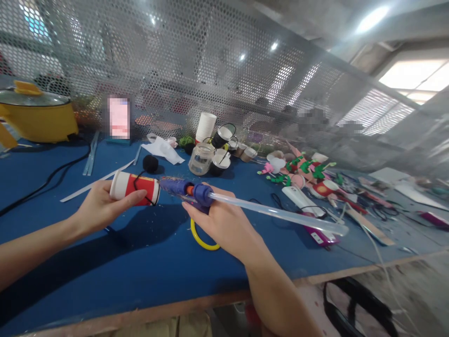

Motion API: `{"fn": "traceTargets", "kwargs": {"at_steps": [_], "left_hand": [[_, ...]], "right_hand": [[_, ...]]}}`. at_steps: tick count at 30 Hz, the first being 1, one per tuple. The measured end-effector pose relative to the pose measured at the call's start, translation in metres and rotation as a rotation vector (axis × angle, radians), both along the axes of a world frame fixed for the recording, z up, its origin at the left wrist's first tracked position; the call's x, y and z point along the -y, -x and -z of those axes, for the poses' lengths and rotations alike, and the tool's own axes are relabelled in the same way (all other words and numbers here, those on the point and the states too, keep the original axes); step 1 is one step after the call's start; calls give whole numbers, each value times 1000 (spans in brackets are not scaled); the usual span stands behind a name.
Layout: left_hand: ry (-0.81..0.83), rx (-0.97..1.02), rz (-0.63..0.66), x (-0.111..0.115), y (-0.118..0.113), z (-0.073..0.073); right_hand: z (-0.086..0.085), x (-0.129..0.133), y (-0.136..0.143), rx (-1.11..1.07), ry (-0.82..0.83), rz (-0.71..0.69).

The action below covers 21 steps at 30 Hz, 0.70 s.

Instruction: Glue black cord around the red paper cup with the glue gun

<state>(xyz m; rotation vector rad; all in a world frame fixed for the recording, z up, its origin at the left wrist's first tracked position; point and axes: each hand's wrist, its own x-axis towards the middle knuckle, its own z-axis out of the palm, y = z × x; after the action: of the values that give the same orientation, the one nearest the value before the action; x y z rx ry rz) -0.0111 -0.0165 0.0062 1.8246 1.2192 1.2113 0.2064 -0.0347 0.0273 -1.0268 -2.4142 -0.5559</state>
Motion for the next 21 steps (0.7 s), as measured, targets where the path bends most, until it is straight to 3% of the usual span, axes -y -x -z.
{"fn": "traceTargets", "kwargs": {"at_steps": [4, 10, 21], "left_hand": [[-32, -31, 1, 0, 0, 1], [-35, -46, 24, 0, 1, 2], [202, 151, -51, -2, 0, -4]], "right_hand": [[2, -2, -1, 78, -64, 13], [-3, -1, 5, -195, 216, 15], [-4, 7, 6, -385, 434, 72]]}}
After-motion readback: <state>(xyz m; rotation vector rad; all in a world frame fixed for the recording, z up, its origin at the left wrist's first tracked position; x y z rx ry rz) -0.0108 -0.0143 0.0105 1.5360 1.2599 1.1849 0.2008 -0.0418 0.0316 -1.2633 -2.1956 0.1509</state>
